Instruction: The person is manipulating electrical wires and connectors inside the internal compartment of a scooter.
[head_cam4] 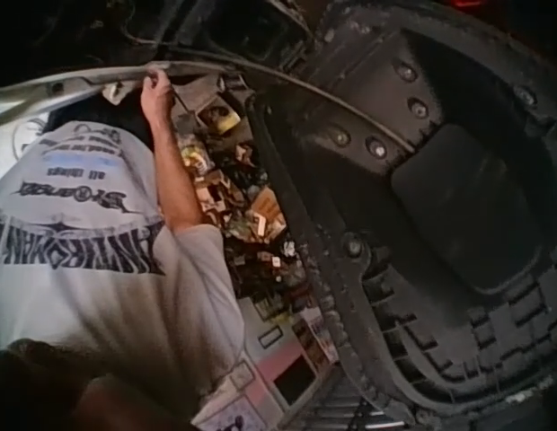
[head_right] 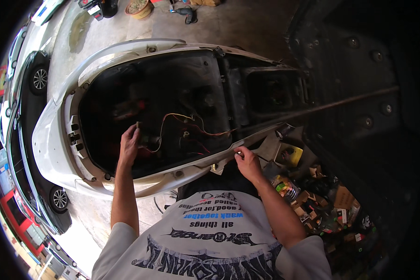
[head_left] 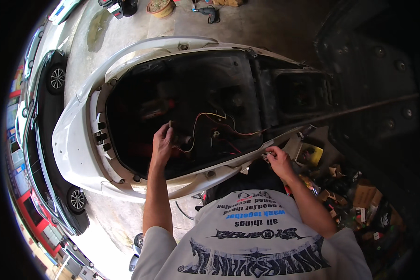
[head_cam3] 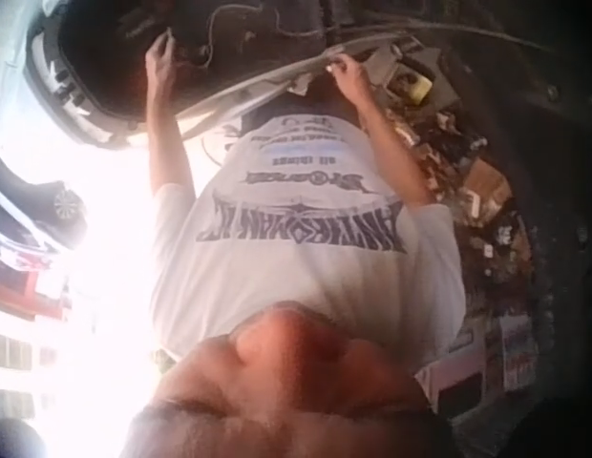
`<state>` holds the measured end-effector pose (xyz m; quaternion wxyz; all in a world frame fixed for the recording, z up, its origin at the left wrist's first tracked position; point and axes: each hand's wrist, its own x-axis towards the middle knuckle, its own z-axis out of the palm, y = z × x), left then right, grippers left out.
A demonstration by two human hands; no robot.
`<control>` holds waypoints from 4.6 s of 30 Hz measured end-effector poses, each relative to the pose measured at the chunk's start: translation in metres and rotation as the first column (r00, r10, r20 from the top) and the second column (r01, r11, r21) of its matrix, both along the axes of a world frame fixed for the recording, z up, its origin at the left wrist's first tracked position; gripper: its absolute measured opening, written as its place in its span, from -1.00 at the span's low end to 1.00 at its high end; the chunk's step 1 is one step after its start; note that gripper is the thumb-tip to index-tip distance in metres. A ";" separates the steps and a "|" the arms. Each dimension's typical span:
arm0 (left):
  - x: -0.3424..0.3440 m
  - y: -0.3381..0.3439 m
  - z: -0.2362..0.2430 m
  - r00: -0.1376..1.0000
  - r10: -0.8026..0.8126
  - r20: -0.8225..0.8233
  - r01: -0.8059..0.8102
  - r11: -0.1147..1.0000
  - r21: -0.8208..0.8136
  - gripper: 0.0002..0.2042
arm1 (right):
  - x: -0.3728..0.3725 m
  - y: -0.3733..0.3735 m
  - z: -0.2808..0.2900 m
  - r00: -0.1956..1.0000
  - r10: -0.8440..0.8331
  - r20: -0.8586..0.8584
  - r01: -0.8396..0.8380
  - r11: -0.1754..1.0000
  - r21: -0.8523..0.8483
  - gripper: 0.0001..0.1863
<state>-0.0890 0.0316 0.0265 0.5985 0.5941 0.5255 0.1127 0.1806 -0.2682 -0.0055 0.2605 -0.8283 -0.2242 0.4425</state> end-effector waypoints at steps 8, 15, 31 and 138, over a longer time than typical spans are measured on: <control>-0.004 -0.002 0.024 0.935 0.306 0.179 -0.260 0.935 -0.243 -0.68 | -0.007 0.039 0.012 0.997 0.062 -0.047 -0.052 0.983 0.179 -0.81; -0.006 -0.010 0.033 0.853 0.467 0.232 -0.358 0.849 -0.389 -0.73 | -0.017 0.070 0.028 0.989 0.125 -0.079 -0.101 0.962 0.254 -0.81; 0.014 -0.049 0.033 0.853 0.435 0.288 -0.293 0.857 -0.425 -0.85 | -0.090 0.131 0.069 0.909 0.412 0.068 -0.395 0.797 0.457 -0.66; 0.056 -0.057 -0.040 0.468 -0.848 -0.251 0.845 0.512 -0.156 -0.75 | -0.067 0.168 -0.020 0.262 0.964 0.042 -0.920 0.263 -0.290 -0.73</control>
